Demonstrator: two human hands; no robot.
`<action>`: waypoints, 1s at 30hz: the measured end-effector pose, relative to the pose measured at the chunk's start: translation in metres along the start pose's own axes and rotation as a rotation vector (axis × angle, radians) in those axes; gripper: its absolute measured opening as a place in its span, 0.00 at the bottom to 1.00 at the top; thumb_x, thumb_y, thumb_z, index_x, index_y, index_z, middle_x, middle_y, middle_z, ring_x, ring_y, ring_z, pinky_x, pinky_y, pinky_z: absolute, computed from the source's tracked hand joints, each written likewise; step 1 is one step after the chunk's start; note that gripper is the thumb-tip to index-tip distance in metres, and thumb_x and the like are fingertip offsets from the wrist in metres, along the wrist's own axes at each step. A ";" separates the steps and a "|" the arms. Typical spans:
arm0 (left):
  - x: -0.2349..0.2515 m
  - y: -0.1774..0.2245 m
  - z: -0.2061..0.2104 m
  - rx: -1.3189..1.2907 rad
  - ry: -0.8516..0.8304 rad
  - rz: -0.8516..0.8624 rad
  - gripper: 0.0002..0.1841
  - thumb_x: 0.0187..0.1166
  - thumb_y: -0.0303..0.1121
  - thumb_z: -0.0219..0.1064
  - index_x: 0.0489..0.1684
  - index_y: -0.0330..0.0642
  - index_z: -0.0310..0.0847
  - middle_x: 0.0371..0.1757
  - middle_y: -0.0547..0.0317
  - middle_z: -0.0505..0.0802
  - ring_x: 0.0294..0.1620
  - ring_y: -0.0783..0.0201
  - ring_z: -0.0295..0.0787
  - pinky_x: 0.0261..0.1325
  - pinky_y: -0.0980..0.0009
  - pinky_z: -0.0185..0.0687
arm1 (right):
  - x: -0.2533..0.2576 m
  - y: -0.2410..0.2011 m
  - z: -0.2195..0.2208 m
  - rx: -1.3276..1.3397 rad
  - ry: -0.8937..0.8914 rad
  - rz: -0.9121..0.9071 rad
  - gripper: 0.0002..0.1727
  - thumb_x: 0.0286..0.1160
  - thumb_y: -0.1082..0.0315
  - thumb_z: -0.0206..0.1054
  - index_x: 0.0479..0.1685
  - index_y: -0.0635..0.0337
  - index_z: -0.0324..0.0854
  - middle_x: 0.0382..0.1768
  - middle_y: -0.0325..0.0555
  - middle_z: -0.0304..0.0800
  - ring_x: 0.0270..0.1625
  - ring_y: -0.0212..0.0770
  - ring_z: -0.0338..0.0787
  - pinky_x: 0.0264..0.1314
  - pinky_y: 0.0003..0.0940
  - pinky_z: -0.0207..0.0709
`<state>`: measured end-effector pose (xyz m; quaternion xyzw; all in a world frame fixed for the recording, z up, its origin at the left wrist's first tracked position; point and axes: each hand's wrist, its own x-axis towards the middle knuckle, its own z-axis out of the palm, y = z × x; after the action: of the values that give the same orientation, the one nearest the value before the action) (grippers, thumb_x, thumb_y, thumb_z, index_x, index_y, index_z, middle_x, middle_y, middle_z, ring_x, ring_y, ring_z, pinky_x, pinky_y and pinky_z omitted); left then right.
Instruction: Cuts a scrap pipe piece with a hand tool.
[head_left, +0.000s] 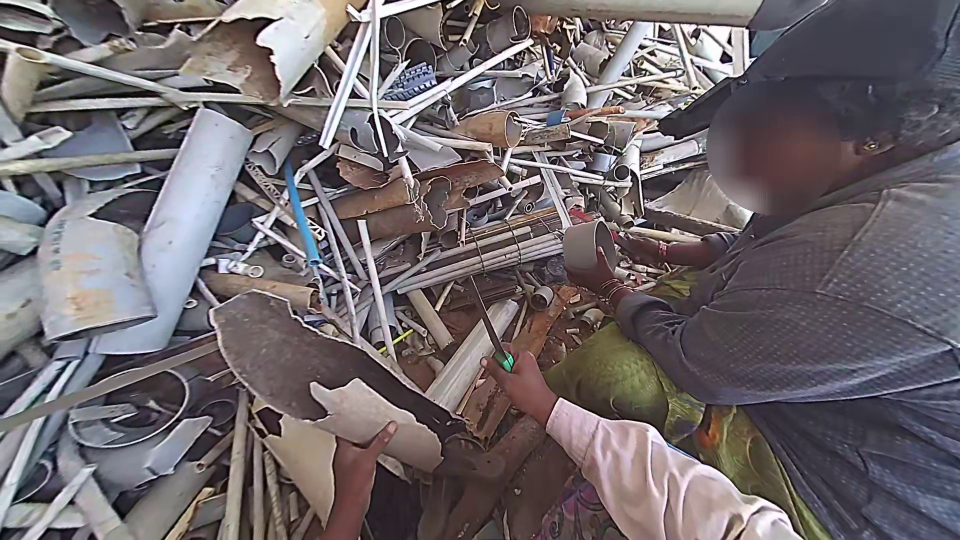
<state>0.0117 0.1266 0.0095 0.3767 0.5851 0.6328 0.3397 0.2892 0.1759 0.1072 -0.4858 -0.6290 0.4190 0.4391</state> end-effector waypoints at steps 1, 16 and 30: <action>0.000 0.000 0.000 -0.001 0.000 0.001 0.47 0.58 0.26 0.78 0.82 0.24 0.54 0.71 0.35 0.80 0.67 0.61 0.82 0.70 0.66 0.78 | 0.002 0.000 -0.002 0.006 0.016 -0.008 0.13 0.79 0.61 0.69 0.31 0.57 0.76 0.18 0.29 0.67 0.19 0.25 0.66 0.28 0.26 0.65; 0.000 -0.001 0.000 0.050 -0.067 -0.031 0.48 0.59 0.28 0.79 0.83 0.25 0.53 0.71 0.35 0.81 0.68 0.58 0.82 0.71 0.63 0.78 | -0.002 0.002 0.006 -0.246 -0.192 0.062 0.17 0.83 0.56 0.68 0.40 0.64 0.79 0.26 0.42 0.72 0.28 0.38 0.72 0.38 0.41 0.70; -0.003 -0.008 -0.002 0.098 -0.153 0.009 0.53 0.49 0.34 0.83 0.80 0.22 0.55 0.67 0.35 0.83 0.63 0.61 0.85 0.67 0.66 0.82 | -0.015 -0.001 0.022 -0.333 -0.462 -0.037 0.21 0.86 0.54 0.66 0.44 0.68 0.79 0.28 0.52 0.78 0.31 0.47 0.78 0.40 0.49 0.72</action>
<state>0.0113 0.1241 0.0012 0.4427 0.5859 0.5742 0.3619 0.2700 0.1585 0.1000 -0.4313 -0.7814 0.4012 0.2058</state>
